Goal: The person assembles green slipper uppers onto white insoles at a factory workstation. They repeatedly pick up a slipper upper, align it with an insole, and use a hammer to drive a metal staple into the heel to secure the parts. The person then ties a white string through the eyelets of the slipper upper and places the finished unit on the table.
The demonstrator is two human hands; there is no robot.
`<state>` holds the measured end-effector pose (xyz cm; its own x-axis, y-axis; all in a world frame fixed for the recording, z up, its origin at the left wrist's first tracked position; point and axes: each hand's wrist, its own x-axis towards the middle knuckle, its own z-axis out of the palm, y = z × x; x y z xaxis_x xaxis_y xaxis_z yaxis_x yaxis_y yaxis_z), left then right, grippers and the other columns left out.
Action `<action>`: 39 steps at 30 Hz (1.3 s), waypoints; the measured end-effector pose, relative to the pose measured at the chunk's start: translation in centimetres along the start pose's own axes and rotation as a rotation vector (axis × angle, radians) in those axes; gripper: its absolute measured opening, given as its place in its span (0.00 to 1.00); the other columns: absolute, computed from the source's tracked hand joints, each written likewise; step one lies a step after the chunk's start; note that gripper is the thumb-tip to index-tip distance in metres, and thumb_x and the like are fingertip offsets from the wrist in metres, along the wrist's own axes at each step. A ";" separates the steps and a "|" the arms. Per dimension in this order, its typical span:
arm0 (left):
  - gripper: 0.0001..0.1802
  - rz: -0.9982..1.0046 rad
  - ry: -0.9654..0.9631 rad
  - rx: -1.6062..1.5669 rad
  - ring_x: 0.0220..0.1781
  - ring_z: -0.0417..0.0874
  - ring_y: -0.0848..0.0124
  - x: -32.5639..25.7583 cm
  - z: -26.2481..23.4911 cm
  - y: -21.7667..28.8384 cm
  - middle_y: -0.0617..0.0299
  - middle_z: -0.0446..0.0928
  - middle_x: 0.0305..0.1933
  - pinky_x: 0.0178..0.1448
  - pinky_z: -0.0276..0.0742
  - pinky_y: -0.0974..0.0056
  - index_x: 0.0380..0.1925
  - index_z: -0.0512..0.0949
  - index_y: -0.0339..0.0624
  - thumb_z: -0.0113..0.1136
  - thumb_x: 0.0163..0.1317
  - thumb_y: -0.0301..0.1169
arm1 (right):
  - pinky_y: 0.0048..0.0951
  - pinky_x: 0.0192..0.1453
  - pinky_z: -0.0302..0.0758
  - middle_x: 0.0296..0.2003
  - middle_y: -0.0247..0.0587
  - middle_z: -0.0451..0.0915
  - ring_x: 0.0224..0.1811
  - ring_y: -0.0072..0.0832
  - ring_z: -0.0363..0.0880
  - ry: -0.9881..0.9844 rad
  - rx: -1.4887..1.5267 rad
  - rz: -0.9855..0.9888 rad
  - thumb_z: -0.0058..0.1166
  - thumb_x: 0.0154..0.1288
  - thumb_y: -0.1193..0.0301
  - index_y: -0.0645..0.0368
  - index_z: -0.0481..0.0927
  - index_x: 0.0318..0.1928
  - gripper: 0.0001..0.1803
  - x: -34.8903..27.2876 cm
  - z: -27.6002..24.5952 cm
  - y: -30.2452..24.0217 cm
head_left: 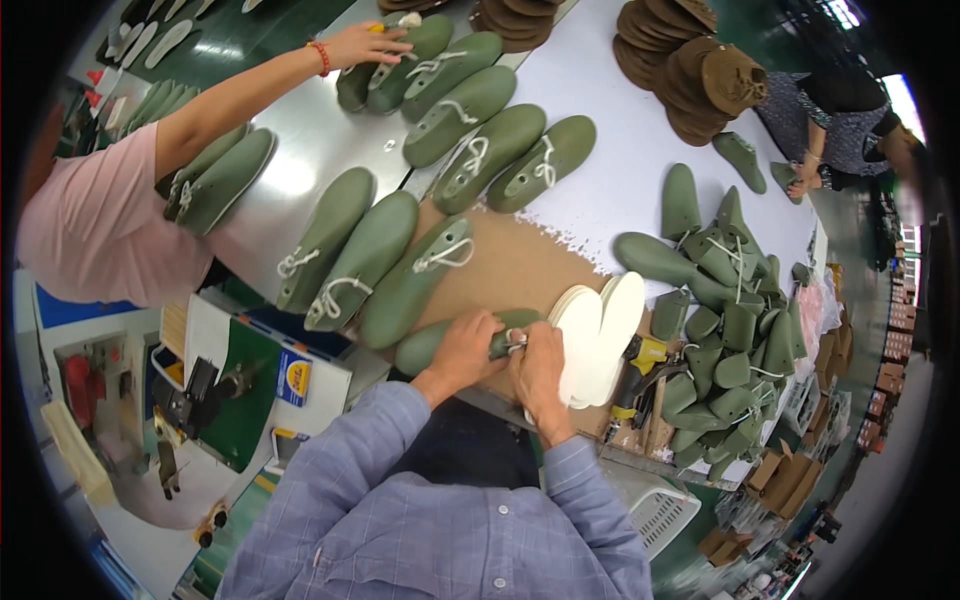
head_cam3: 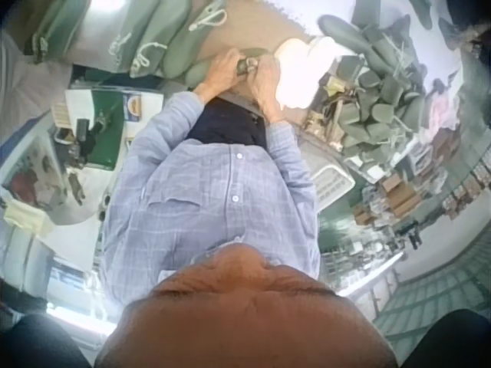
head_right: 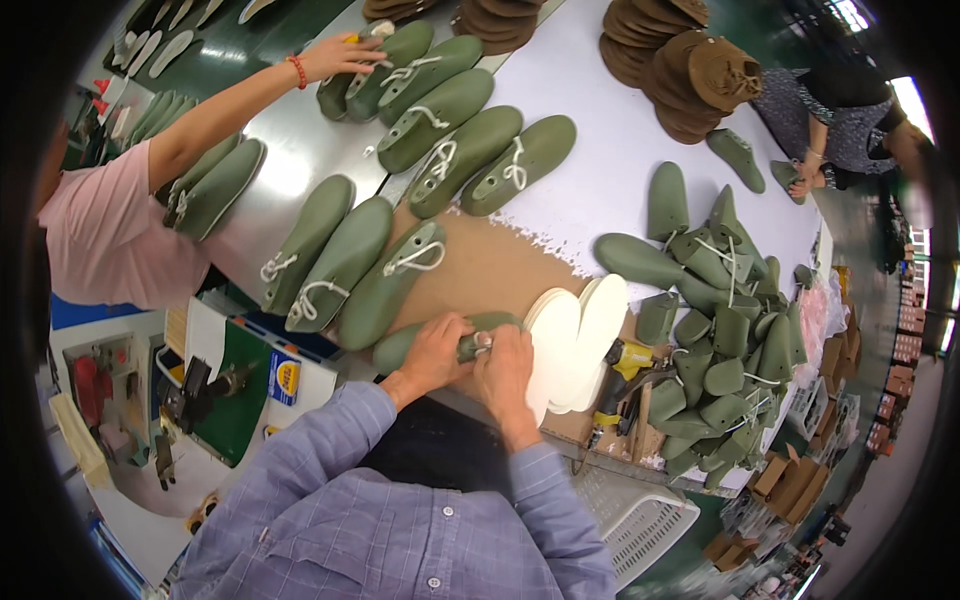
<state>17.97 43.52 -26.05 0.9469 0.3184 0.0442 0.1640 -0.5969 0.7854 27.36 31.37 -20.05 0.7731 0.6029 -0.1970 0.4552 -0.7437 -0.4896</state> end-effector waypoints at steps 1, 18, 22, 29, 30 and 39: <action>0.31 -0.004 0.032 0.011 0.58 0.81 0.50 -0.1 0.4 0.1 0.51 0.78 0.49 0.59 0.78 0.49 0.46 0.76 0.40 0.81 0.42 0.34 | 0.45 0.65 0.69 0.53 0.57 0.77 0.59 0.51 0.74 0.051 0.332 0.037 0.55 0.68 0.77 0.67 0.74 0.56 0.18 -0.7 0.2 0.8; 0.28 0.025 0.062 0.047 0.55 0.82 0.49 1.0 0.5 0.5 0.48 0.78 0.51 0.55 0.80 0.50 0.44 0.73 0.39 0.77 0.45 0.31 | 0.45 0.47 0.73 0.42 0.55 0.81 0.43 0.50 0.80 0.417 -0.252 0.490 0.54 0.73 0.69 0.66 0.76 0.57 0.18 -12.5 -9.4 26.8; 0.28 0.016 0.081 0.055 0.54 0.83 0.50 0.3 0.4 0.2 0.49 0.78 0.50 0.54 0.80 0.50 0.44 0.73 0.39 0.77 0.45 0.31 | 0.39 0.45 0.76 0.41 0.51 0.82 0.39 0.38 0.80 0.494 0.264 0.532 0.44 0.81 0.65 0.65 0.67 0.69 0.24 -11.5 -12.8 15.9; 0.29 0.005 0.052 0.064 0.53 0.83 0.51 0.6 0.2 1.0 0.50 0.79 0.49 0.54 0.80 0.51 0.44 0.73 0.38 0.79 0.44 0.32 | 0.30 0.46 0.73 0.47 0.49 0.75 0.43 0.31 0.75 0.149 0.277 0.023 0.42 0.81 0.68 0.57 0.60 0.78 0.29 -8.8 -7.6 3.9; 0.29 0.004 0.059 0.061 0.53 0.82 0.51 0.2 0.1 1.0 0.50 0.78 0.49 0.54 0.80 0.51 0.44 0.73 0.38 0.79 0.44 0.32 | 0.36 0.61 0.74 0.63 0.67 0.75 0.58 0.44 0.82 -0.057 0.568 0.246 0.43 0.79 0.69 0.59 0.62 0.77 0.29 -8.4 -7.4 3.2; 0.31 -0.001 0.065 0.031 0.55 0.81 0.49 -0.2 0.4 0.1 0.49 0.78 0.50 0.58 0.78 0.51 0.45 0.74 0.38 0.82 0.42 0.34 | 0.43 0.66 0.75 0.58 0.65 0.79 0.63 0.55 0.79 0.191 0.421 0.128 0.49 0.75 0.75 0.62 0.70 0.70 0.25 -9.8 -7.2 1.0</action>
<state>17.87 43.10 -26.18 0.9269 0.3655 0.0847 0.1742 -0.6192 0.7657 23.43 22.68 -12.51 0.8967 0.4206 -0.1381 0.1626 -0.6030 -0.7810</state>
